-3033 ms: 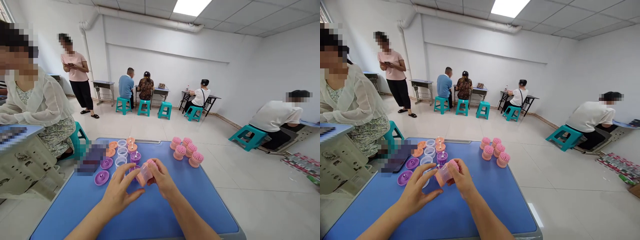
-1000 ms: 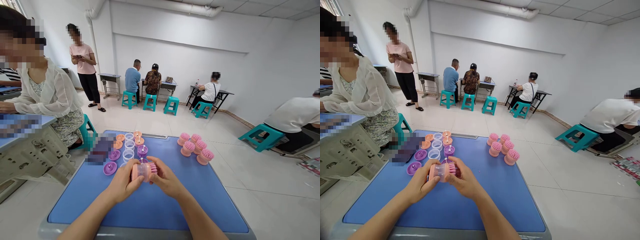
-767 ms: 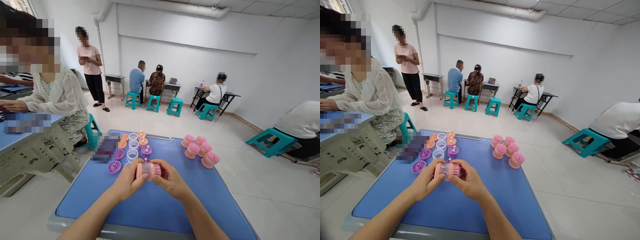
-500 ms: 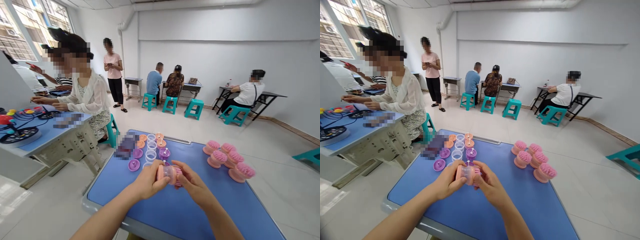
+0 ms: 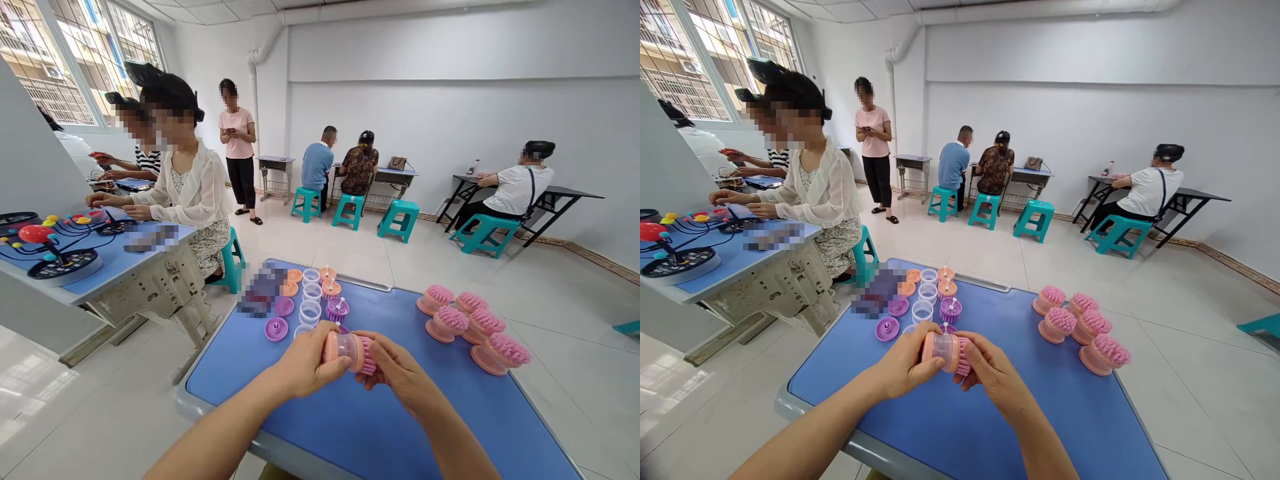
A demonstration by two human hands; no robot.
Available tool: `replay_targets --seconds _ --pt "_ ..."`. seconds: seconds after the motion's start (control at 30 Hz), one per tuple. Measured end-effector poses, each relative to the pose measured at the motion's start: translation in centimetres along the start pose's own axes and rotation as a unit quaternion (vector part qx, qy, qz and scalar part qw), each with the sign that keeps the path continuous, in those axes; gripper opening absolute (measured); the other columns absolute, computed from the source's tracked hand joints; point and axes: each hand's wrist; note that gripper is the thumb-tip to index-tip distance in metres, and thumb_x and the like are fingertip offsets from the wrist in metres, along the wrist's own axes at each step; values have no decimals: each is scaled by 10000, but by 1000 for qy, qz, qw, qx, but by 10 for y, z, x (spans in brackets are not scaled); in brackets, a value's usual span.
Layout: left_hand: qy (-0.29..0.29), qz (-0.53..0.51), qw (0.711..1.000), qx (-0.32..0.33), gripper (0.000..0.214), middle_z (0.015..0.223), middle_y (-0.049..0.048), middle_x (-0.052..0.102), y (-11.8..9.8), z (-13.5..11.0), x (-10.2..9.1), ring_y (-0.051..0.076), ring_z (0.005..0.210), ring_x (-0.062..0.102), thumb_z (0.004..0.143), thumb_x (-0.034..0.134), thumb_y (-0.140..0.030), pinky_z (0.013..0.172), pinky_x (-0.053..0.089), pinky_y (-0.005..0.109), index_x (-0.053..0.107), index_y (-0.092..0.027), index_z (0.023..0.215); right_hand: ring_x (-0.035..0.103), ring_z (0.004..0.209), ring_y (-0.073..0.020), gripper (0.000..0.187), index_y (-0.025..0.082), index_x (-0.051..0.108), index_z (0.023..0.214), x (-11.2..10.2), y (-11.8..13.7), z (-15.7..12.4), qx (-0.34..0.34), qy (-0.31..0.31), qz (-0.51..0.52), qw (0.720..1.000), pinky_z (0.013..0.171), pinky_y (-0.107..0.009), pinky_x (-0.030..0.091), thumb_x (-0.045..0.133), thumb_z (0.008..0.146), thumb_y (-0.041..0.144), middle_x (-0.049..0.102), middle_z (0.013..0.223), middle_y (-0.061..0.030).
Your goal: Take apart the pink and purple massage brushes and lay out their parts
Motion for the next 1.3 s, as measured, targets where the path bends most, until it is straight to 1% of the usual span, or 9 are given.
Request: replay_targets --seconds 0.2,0.37,0.47,0.57,0.77,0.97,1.1,1.17,1.3 --pt "-4 15 1000 1 354 781 24 554 0 2 0 162 636 484 797 421 -428 572 373 263 448 -164 1031 562 963 -213 512 258 535 1124 -3 0 -1 -68 16 7 998 806 -355 486 699 675 440 583 1085 -69" --pt "10 11 1000 -4 357 764 16 563 -2 2 0 163 635 490 782 445 -420 576 378 261 448 -173 1040 593 706 -174 477 208 552 1106 0 0 -1 8 26 -4 1000 613 -332 508 507 784 558 618 818 -54" --pt "2 13 1000 -5 339 804 27 567 -4 1 -1 168 663 499 777 445 -411 597 385 268 459 -175 1020 585 838 -187 435 222 551 1098 0 1 -1 -38 37 -18 998 729 -337 502 644 733 440 612 941 -58" --pt "8 9 1000 -7 343 814 29 570 -4 2 -1 169 669 500 776 448 -407 597 383 268 455 -172 1025 556 972 -219 534 240 512 1147 -1 1 -1 -66 40 -2 997 823 -358 480 700 682 424 582 1071 -72" --pt "11 14 1000 -9 345 800 20 564 -3 3 -1 163 666 489 780 445 -410 598 370 262 445 -182 1039 586 682 -155 466 200 545 1092 -4 1 0 26 40 -8 999 592 -299 499 498 793 555 610 805 -40" --pt "6 11 1000 -12 351 812 29 563 -4 2 -1 169 669 487 770 447 -415 598 371 268 458 -170 1021 558 956 -205 527 262 522 1121 -5 1 -1 -38 33 -3 999 807 -342 479 699 667 463 582 1073 -52" --pt "12 13 1000 -12 371 788 24 565 -3 2 0 172 665 495 767 454 -413 598 375 271 453 -166 1045 594 761 -169 490 222 521 1131 -4 -1 1 18 42 12 999 662 -327 505 529 773 557 611 891 -51" --pt "11 14 1000 -14 363 788 20 568 -3 2 -1 171 670 500 770 455 -416 602 380 271 456 -174 1042 584 706 -154 461 202 535 1108 -4 0 1 16 53 -3 998 616 -303 496 541 780 526 603 826 -40" --pt "7 15 1000 -16 357 817 26 578 -3 2 -1 175 686 513 774 455 -428 605 388 271 463 -183 1033 563 891 -183 490 234 525 1119 -3 1 0 -41 56 -12 998 754 -318 488 689 696 419 585 1008 -51"
Point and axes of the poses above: each hand's wrist, its own z-axis towards the middle knuckle, its own x-axis out of the palm, y = z × x
